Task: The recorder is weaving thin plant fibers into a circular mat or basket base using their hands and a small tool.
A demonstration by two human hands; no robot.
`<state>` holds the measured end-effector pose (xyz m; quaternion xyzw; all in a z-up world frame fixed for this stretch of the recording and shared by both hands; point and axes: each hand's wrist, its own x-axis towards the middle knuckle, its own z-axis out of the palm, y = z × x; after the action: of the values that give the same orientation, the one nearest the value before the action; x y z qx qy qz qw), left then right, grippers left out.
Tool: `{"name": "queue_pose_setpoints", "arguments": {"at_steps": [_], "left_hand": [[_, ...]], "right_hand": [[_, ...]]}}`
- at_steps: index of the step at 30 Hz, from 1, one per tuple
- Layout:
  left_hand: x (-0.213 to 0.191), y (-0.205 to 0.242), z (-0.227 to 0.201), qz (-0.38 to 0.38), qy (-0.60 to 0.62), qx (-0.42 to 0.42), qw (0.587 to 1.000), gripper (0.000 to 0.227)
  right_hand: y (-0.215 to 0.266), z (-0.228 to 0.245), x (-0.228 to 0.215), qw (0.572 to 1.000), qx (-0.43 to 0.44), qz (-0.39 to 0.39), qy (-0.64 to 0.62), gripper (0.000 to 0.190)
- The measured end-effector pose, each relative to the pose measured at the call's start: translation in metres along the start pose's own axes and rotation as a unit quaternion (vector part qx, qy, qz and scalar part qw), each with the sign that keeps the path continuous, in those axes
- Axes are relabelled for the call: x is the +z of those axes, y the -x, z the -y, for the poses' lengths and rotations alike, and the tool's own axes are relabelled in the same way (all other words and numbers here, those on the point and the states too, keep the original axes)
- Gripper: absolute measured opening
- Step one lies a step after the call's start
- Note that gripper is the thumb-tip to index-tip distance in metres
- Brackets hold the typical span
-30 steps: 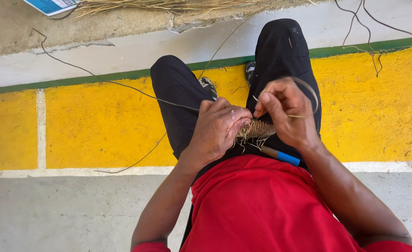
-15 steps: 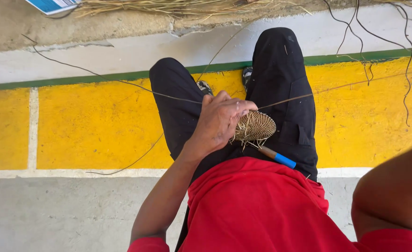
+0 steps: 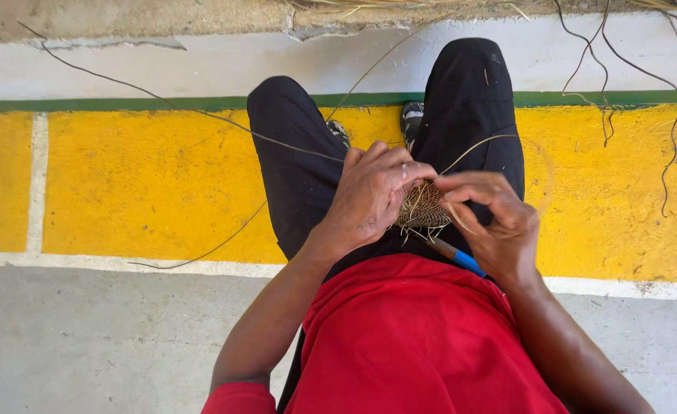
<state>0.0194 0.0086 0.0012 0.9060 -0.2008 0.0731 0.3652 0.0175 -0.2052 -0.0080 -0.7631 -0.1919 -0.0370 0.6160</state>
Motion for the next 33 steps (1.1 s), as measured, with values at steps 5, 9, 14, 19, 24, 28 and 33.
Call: {"name": "queue_pose_setpoints", "arguments": {"at_steps": [5, 9, 14, 19, 24, 28, 33], "left_hand": [[0.002, -0.001, -0.001, -0.004, -0.002, 0.002, 1.0, 0.034], [0.003, 0.002, -0.001, -0.007, -0.012, 0.004, 1.0, 0.033], [0.005, 0.004, -0.002, -0.014, -0.002, 0.006, 1.0, 0.035], [0.007, 0.005, -0.002, -0.017, -0.003, 0.011, 1.0, 0.036], [0.005, 0.007, -0.007, -0.012, -0.016, 0.015, 1.0, 0.037], [0.008, 0.007, -0.008, -0.016, -0.026, 0.009, 1.0, 0.036], [0.008, 0.008, -0.012, -0.017, -0.031, 0.01, 0.999, 0.037]], "right_hand": [[0.002, -0.013, 0.004, 0.982, -0.115, -0.009, 0.147, 0.021], [0.002, -0.01, 0.005, 0.972, -0.141, -0.006, 0.187, 0.023], [-0.002, -0.002, 0.008, 0.961, -0.161, -0.009, 0.226, 0.026], [0.0, -0.005, 0.011, 0.957, -0.147, -0.024, 0.249, 0.027], [0.0, 0.001, 0.013, 0.957, -0.151, -0.019, 0.248, 0.027], [0.001, 0.002, 0.013, 0.964, -0.141, -0.004, 0.225, 0.027], [0.001, 0.003, 0.014, 0.961, -0.145, -0.012, 0.234, 0.027]]}}
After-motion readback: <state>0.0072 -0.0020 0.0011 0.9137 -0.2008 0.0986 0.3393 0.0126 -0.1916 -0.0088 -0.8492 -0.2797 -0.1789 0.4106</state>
